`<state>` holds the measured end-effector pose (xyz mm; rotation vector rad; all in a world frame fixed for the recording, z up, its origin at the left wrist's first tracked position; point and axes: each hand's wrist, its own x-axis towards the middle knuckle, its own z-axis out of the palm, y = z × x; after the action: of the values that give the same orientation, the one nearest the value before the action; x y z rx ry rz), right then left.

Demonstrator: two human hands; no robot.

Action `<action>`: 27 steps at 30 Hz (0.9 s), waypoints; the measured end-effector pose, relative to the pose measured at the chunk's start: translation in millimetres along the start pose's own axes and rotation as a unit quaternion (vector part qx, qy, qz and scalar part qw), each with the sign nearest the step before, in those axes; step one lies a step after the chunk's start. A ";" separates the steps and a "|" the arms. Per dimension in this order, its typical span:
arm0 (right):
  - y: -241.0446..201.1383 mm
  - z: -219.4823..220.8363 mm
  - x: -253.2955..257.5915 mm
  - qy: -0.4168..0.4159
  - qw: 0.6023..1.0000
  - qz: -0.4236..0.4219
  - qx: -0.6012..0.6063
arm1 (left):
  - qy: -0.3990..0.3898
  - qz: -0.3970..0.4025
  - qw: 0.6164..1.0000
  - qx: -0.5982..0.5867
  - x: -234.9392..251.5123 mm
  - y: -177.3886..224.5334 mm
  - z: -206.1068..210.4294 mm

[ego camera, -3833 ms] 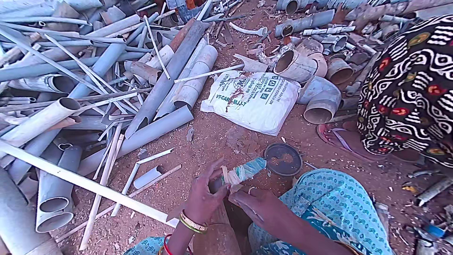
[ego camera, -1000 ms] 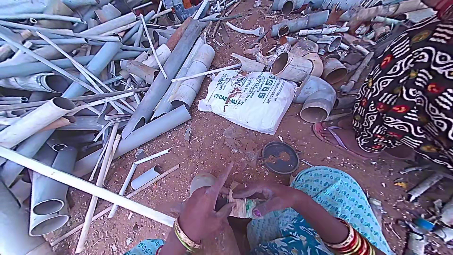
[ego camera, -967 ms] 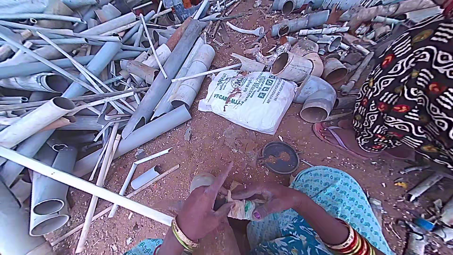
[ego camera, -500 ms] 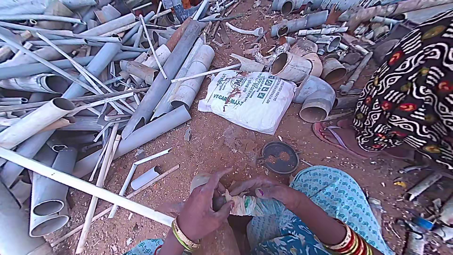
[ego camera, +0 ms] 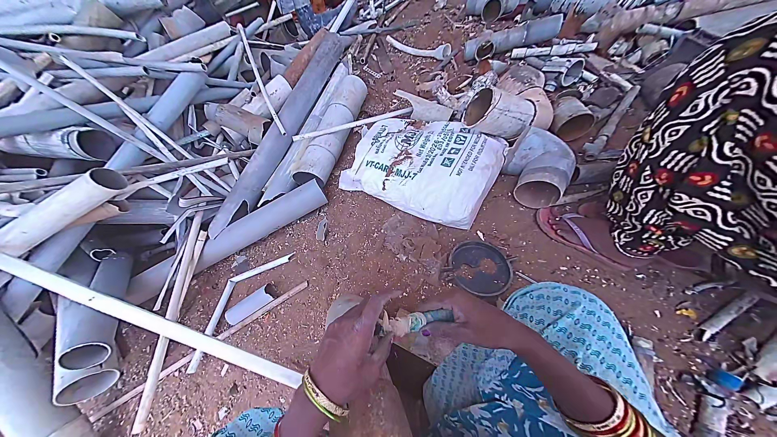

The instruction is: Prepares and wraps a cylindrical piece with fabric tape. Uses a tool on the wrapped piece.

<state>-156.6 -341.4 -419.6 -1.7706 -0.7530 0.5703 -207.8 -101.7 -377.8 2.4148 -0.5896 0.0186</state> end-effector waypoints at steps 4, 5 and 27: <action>1.7 8.7 0.4 0.068 0.975 -0.103 -0.183 | -0.050 -0.033 0.998 0.004 1.8 -3.1 -3.4; 2.4 11.2 0.3 0.083 0.966 -0.119 -0.215 | -0.045 -0.036 0.998 0.014 1.6 -3.0 -3.5; -0.1 27.2 3.6 0.118 0.923 -0.154 -0.333 | -0.128 -0.077 0.988 -0.037 1.3 -6.1 -12.9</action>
<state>-173.1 -321.1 -427.9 -2.2184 -1.1093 -0.1440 -202.4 -90.4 -371.0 2.4011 -0.5039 -0.3771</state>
